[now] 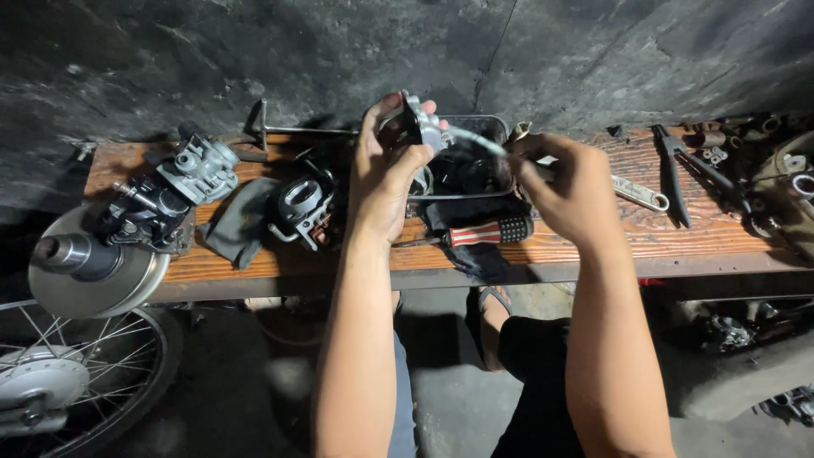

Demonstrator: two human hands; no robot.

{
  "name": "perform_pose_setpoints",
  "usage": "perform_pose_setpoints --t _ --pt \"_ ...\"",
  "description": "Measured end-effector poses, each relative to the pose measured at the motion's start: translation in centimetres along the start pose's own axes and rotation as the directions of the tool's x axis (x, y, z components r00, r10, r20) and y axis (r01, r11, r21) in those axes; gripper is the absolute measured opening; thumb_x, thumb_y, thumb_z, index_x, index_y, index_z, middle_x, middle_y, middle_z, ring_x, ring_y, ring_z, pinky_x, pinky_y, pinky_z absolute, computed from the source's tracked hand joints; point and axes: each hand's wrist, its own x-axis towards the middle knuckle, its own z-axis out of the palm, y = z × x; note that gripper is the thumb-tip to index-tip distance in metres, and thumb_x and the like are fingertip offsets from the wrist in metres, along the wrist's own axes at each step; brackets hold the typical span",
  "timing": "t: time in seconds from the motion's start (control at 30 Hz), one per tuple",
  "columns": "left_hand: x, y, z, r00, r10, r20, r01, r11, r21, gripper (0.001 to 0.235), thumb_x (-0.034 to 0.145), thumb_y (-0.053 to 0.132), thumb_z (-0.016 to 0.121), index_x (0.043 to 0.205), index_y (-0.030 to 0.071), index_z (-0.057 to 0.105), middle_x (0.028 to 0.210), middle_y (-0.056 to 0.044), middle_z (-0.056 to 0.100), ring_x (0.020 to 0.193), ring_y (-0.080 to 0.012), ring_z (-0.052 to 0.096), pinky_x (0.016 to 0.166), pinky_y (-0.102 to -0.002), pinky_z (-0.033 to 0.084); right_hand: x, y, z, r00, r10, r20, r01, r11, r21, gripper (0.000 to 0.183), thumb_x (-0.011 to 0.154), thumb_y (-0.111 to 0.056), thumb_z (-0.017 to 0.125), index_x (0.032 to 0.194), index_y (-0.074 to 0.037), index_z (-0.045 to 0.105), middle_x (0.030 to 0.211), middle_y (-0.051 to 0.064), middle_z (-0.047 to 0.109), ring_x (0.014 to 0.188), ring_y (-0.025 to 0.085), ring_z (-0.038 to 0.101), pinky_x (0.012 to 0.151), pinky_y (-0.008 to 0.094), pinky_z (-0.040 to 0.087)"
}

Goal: The person disassembles a carburetor using a screwdriver, removes small internal components, and cleans them with a cloth. They then use a toothbrush to scrub the interior of the carburetor body.

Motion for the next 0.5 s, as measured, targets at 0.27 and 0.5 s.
perform_pose_setpoints --t 0.27,0.5 --pt "-0.1 -0.4 0.6 0.997 -0.05 -0.052 0.052 0.998 0.029 0.063 0.084 0.007 0.08 0.142 0.007 0.055 0.131 -0.022 0.066 0.112 -0.0317 0.07 0.099 -0.046 0.059 -0.4 -1.9 -0.4 0.987 -0.123 -0.101 0.135 0.984 0.118 0.017 0.099 -0.009 0.08 0.115 -0.006 0.079 0.079 0.015 0.067 0.082 0.018 0.065 0.07 0.035 0.054" --pt "0.0 -1.8 0.3 0.997 -0.052 -0.048 0.055 0.997 0.06 0.061 0.084 0.012 0.086 0.14 0.011 0.06 0.125 -0.014 0.068 0.109 -0.0231 0.069 0.094 -0.039 0.063 -0.3 -1.3 0.3 0.942 -0.292 -0.164 0.287 0.957 -0.053 0.016 0.099 -0.013 0.085 0.114 -0.012 0.082 0.07 0.013 0.057 0.069 0.019 0.059 0.063 0.033 0.045"
